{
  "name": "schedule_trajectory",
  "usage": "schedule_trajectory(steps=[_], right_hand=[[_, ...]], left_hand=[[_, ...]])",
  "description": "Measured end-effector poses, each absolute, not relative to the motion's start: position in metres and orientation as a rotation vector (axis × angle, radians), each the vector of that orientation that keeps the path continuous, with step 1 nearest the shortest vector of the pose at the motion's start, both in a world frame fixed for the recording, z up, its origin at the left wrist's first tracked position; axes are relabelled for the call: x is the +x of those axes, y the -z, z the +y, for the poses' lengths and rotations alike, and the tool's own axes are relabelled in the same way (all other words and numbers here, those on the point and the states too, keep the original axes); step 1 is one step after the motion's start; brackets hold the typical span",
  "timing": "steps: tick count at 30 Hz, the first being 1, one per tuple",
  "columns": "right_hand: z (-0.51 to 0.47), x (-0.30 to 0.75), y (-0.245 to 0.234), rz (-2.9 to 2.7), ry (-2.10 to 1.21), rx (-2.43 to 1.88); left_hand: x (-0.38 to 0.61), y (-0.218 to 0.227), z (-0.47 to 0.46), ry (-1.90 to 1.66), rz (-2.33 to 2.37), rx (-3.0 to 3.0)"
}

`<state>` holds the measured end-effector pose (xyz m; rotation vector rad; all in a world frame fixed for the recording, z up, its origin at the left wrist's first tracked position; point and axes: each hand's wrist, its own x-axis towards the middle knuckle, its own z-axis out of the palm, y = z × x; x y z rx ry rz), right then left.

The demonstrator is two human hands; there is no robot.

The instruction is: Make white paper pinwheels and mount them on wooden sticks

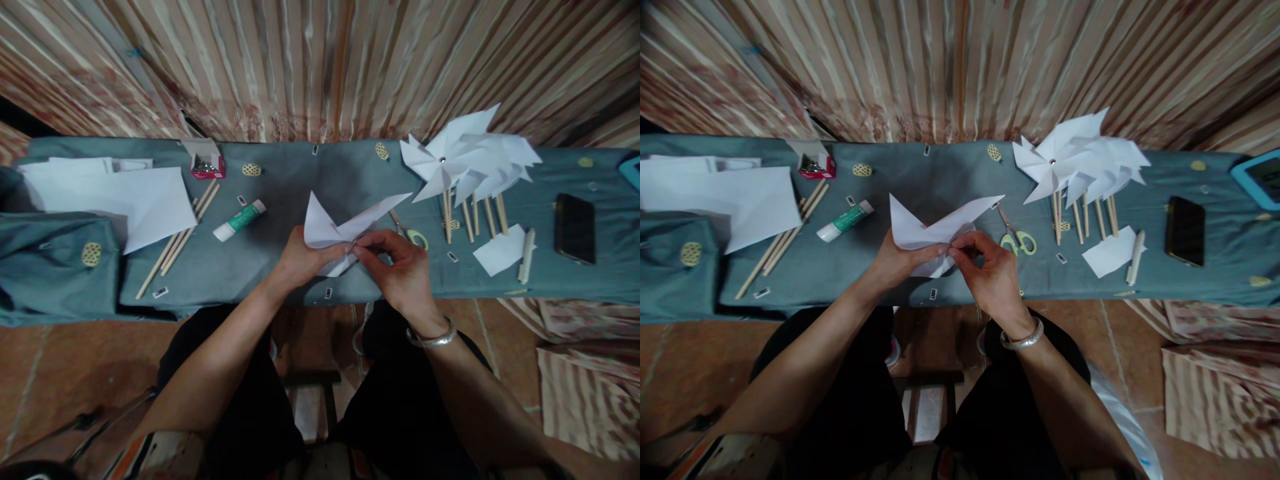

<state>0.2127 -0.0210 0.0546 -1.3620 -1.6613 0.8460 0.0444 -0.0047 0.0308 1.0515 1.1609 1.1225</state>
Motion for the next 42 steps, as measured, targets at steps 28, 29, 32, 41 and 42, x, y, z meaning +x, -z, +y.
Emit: schedule_trajectory(steps=[28, 29, 32, 41, 42], right_hand=[[-0.007, 0.246, -0.067, -1.511, -0.692, -1.295], [-0.004, 0.249, -0.066, -1.505, -0.757, -1.275], [0.002, 0.252, -0.061, -1.523, -1.07, -1.218], [-0.001, 0.242, -0.052, -1.447, -1.495, -1.242], [-0.001, 0.243, -0.05, -1.439, -1.502, -1.245]], left_hand=[[0.052, -0.026, -0.005, -1.182, 1.056, 0.781], [0.053, -0.025, -0.005, -1.173, 1.049, 0.782], [0.056, -0.022, -0.006, -1.143, 1.011, 0.812], [0.059, -0.024, -0.011, -1.076, 1.048, 0.92], [0.059, -0.025, -0.011, -1.071, 1.069, 0.932]])
